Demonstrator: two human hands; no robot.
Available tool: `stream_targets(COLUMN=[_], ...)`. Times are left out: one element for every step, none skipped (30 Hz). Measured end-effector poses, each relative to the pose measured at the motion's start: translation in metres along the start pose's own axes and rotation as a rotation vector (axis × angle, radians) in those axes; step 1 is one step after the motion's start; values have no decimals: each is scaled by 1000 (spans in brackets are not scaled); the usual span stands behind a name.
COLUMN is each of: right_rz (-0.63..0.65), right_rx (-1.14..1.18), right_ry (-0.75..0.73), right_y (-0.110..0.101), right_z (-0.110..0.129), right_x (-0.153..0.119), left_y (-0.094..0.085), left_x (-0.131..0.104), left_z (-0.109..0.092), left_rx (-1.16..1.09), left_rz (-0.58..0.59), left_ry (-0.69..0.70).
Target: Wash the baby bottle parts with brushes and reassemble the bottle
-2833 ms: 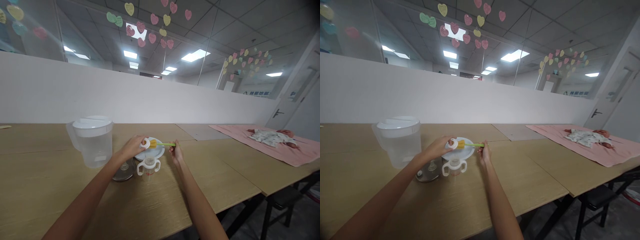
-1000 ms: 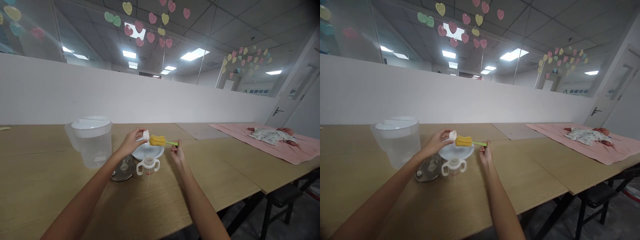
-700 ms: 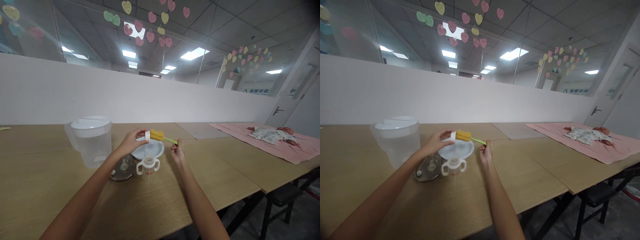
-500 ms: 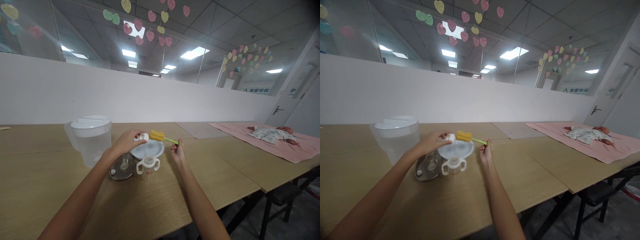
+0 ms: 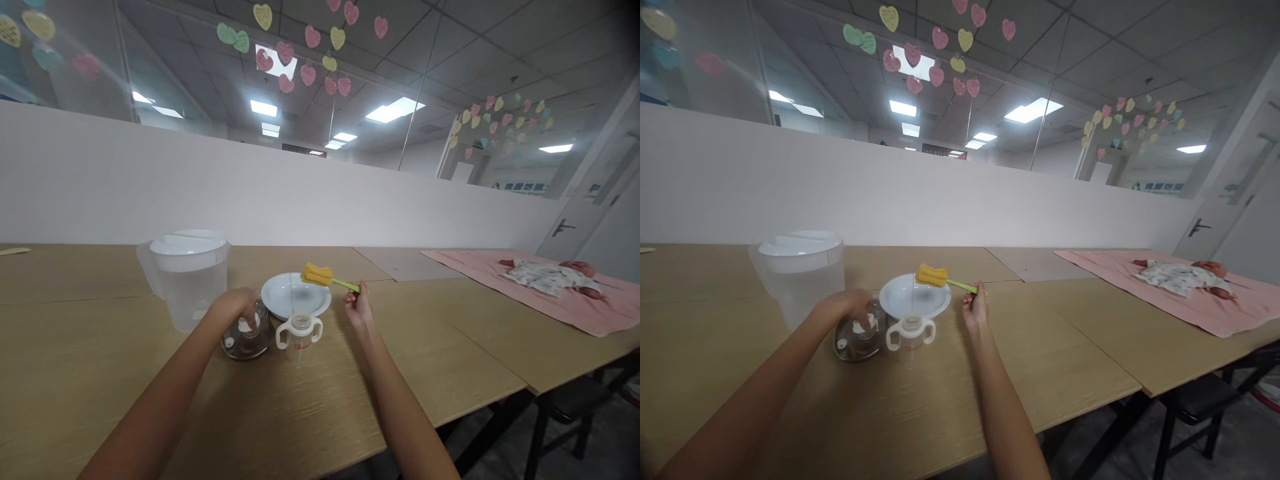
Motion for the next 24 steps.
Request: stream_targets(right_rz=[1, 1, 1, 1, 0, 0, -1, -3, -5, -7, -10, -13, -17, -21, -26, -31, -36, -39, -42, -43, -43, -43, -43, -42], right_rx=[2, 5, 8, 10, 13, 15, 17, 19, 21, 23, 23, 24, 24, 25, 26, 28, 31, 34, 36, 39, 40, 41, 42, 44], right_ry=[3, 6, 9, 12, 15, 18, 19, 21, 23, 24, 25, 26, 26, 25, 26, 26, 27, 29, 31, 33, 34, 34, 35, 35], right_y=[0, 0, 0, 0, 0, 0, 0, 0, 0, 0, 0, 0, 0, 0, 0, 0, 0, 0, 0, 0, 0, 0, 0, 0], right_z=[0, -1, -1, -2, -2, -2, -2, -1, -1, -1, 0, 0, 1, 1, 2, 2, 2, 2, 2, 2, 2, 2, 3, 3], right_x=[0, 0, 1, 1, 1, 1, 1, 0, 0, 0, 0, 0, 0, 0, 1, 1, 1, 1, 0, 0, 0, -1, -1, -1], left_y=[3, 6, 8, 10, 12, 13, 14, 14, 13, 12, 8, 3, -3, -11, -19, -26, -31, -33, -34, -33, -29, -25, -20, -15], left_x=[0, 0, 0, 0, 0, 0, 0, -1, -1, -3, -5, -8, -12, -18, -24, -30, -37, -43, -48, -52, -55, -56, -56, -54], left_z=[0, -1, -2, -2, -3, -5, -6, -7, -8, -9, -11, -13, -16, -20, -24, -30, -38, -47, -57, -66, -73, -79, -82, -84], left_rx=[-1, -1, 3, 7, 12, 18, 24, 30, 38, 46, 55, 67, 81, 93, 100, 93, 65, 15, -51, -114, -164, -195, -207, -205], left_rz=[20, 38, 52, 58, 62, 62, 59, 52, 43, 34, 15, -14, -53, -97, -140, -171, -182, -174, -152, -118, -81, -49, -24, -7], left_ry=[-13, -28, -44, -56, -66, -73, -78, -81, -84, -85, -81, -73, -64, -50, -28, 2, 55, 121, 196, 263, 313, 340, 349, 346])
Point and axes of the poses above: each hand's wrist, its own x-axis towards the middle knuckle, its own y-axis out of the palm, z = x × y, the point moved 7 cm from there along x, towards the middle knuckle, and after that the axes turned 8 degrees about -x, right-handed, at the moved point
